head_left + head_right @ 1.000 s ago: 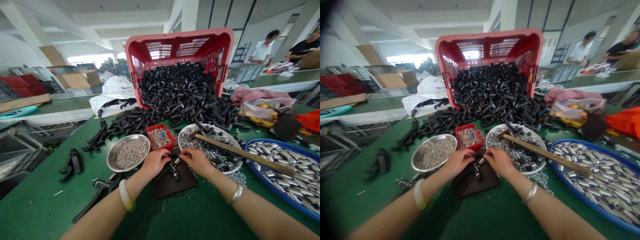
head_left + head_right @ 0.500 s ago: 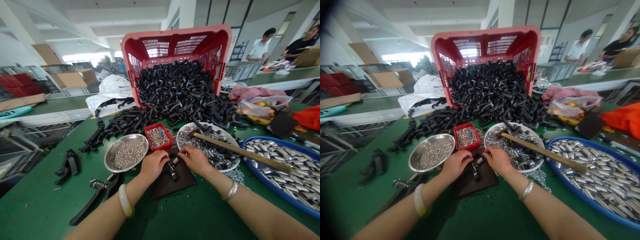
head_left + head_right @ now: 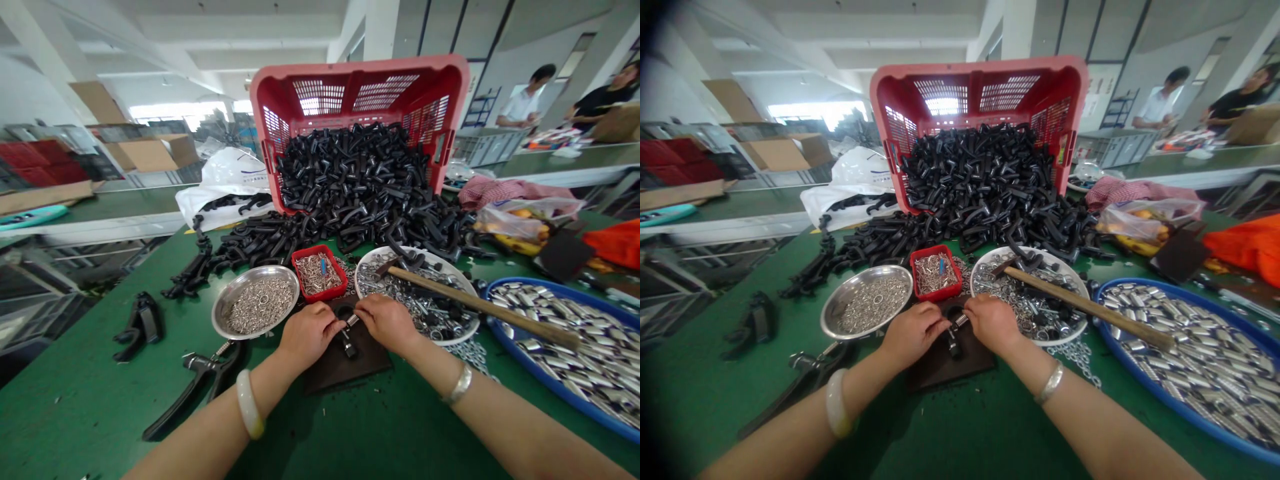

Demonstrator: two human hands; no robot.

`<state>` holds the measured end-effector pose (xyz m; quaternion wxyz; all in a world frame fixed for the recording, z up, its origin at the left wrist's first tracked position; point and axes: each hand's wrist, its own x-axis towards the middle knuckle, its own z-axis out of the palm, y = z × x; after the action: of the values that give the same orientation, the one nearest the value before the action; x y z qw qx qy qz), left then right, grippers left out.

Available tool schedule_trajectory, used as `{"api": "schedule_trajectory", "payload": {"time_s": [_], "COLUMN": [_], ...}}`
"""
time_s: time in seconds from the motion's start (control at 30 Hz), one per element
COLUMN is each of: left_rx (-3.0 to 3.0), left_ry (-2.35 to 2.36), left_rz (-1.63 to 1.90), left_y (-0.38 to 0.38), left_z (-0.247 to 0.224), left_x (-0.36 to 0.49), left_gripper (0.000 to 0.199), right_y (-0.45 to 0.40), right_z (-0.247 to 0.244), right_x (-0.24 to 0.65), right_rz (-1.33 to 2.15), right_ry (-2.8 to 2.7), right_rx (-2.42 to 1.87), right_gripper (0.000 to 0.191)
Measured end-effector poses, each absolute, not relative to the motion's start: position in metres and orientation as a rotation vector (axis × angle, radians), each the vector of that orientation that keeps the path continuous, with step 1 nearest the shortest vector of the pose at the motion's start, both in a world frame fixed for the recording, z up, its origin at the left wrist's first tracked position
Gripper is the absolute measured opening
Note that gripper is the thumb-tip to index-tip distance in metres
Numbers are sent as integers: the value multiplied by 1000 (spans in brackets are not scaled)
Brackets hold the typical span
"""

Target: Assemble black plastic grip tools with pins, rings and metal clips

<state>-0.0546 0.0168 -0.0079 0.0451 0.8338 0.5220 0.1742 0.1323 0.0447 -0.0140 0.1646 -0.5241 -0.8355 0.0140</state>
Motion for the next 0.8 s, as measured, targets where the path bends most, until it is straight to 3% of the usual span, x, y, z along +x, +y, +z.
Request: {"api": "schedule_trajectory", "payload": {"time_s": [0.2, 0.3, 0.4, 0.57, 0.7, 0.8], "left_rx": [2552, 2482, 2465, 2377, 1958, 1818], "left_ry": [1690, 1826, 1876, 1646, 1314, 1215], "left_rz": [442, 376, 340, 295, 148, 0], "left_y": [-5, -15, -19, -3, 23, 40], "left_z": [-5, -10, -13, 21, 53, 48], "left_x": [-55, -45, -38, -46, -61, -65], "left_gripper": [66, 63, 60, 52, 68, 61], "right_y": [26, 21, 24, 34, 40, 45], "right_z": [-28, -29, -25, -12, -2, 3], "right_x": [135, 140, 145, 154, 160, 159], "right_rz": [-310, -395, -399, -241, 98, 305], "right_ry": [-2541, -2627, -2673, -2587, -2574, -2575], "right_rx": [-1395, -1340, -1268, -1097, -1022, -1158], "right_gripper": [35, 45, 42, 28, 26, 26]}}
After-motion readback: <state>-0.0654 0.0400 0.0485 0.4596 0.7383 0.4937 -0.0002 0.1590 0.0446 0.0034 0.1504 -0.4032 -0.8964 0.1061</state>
